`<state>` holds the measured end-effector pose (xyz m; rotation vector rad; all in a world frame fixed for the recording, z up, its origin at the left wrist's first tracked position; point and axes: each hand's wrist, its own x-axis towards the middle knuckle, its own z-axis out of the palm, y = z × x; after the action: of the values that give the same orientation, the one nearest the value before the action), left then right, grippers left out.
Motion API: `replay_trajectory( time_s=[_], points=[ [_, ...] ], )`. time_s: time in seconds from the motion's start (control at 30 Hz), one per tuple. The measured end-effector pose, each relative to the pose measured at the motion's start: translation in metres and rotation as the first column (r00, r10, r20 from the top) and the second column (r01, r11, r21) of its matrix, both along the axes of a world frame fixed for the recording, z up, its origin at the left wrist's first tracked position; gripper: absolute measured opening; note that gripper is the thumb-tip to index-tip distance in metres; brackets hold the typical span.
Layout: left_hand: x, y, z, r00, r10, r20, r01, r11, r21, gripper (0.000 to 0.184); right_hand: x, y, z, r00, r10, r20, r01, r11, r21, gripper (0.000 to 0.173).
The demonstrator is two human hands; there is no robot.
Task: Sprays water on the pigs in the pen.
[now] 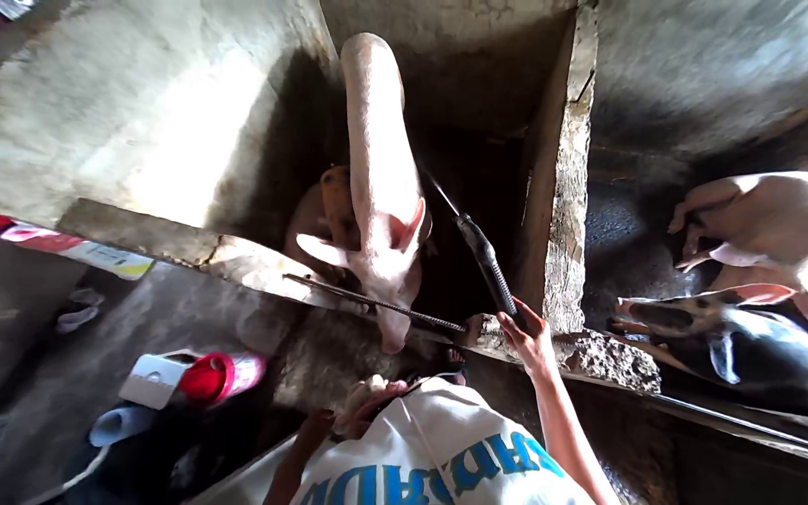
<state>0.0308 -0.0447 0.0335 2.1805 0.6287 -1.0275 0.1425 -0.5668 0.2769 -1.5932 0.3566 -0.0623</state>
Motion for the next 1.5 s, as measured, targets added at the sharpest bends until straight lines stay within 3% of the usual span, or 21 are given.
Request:
replay_trajectory(
  time_s=[0.17, 0.33, 0.43, 0.5, 0.57, 0.7, 0.8, 0.93, 1.07, 1.2, 1.3, 1.5],
  points=[
    [-0.016, 0.006, -0.006, 1.0, 0.0, 0.018, -0.001, 0.999, 0.032, 0.037, 0.037, 0.003, 0.0, 0.999, 0.03, 0.023, -0.031, 0.999, 0.036, 0.048],
    [-0.025, -0.011, 0.032, 0.995, 0.092, 0.036, -0.092, 0.996, -0.013, 0.035, 0.068, 0.011, -0.003, 0.997, 0.069, 0.039, -0.069, 0.998, -0.003, 0.047],
    [-0.036, -0.004, 0.023, 0.994, 0.087, 0.062, -0.085, 0.996, -0.034, 0.035, 0.082, 0.017, -0.006, 0.996, 0.074, 0.048, -0.07, 0.995, -0.064, 0.046],
    [-0.048, 0.004, 0.006, 0.99, 0.052, 0.13, -0.05, 0.998, -0.024, 0.035, 0.088, 0.019, -0.008, 0.995, 0.08, 0.062, -0.074, 0.992, -0.103, 0.045],
    [-0.052, 0.007, -0.003, 0.992, 0.085, 0.088, -0.084, 0.996, -0.021, 0.032, 0.093, 0.02, -0.01, 0.995, 0.078, 0.066, -0.069, 0.989, -0.133, 0.045],
    [-0.076, 0.041, -0.074, 0.993, 0.043, 0.114, -0.045, 0.999, 0.02, 0.034, 0.098, 0.02, -0.015, 0.996, 0.065, 0.066, -0.051, 0.979, -0.197, 0.044],
    [-0.071, 0.027, -0.048, 0.994, 0.073, 0.083, -0.074, 0.997, 0.002, 0.034, 0.099, 0.018, -0.018, 0.997, 0.052, 0.055, -0.039, 0.975, -0.218, 0.044],
    [-0.089, 0.04, -0.07, 0.982, 0.043, 0.186, -0.042, 0.999, -0.006, 0.034, 0.098, 0.015, -0.02, 0.999, 0.03, 0.031, -0.022, 0.973, -0.231, 0.044],
    [-0.067, 0.004, -0.003, 0.989, 0.136, 0.058, -0.134, 0.991, -0.026, 0.029, 0.096, 0.011, -0.024, 1.0, 0.008, 0.005, -0.006, 0.97, -0.243, 0.045],
    [-0.066, 0.004, -0.003, 0.989, 0.126, 0.08, -0.124, 0.992, -0.035, 0.029, 0.091, 0.006, -0.028, 1.0, -0.022, -0.003, 0.02, 0.966, -0.256, 0.045],
    [-0.058, -0.006, 0.016, 0.988, 0.137, 0.076, -0.134, 0.99, -0.042, 0.032, 0.087, 0.001, -0.028, 0.999, -0.037, -0.019, 0.03, 0.959, -0.281, 0.046],
    [-0.057, 0.008, -0.011, 0.991, 0.114, 0.065, -0.112, 0.993, -0.04, 0.033, 0.081, -0.011, -0.032, 0.994, -0.104, -0.022, 0.092, 0.947, -0.307, 0.044]
  ],
)
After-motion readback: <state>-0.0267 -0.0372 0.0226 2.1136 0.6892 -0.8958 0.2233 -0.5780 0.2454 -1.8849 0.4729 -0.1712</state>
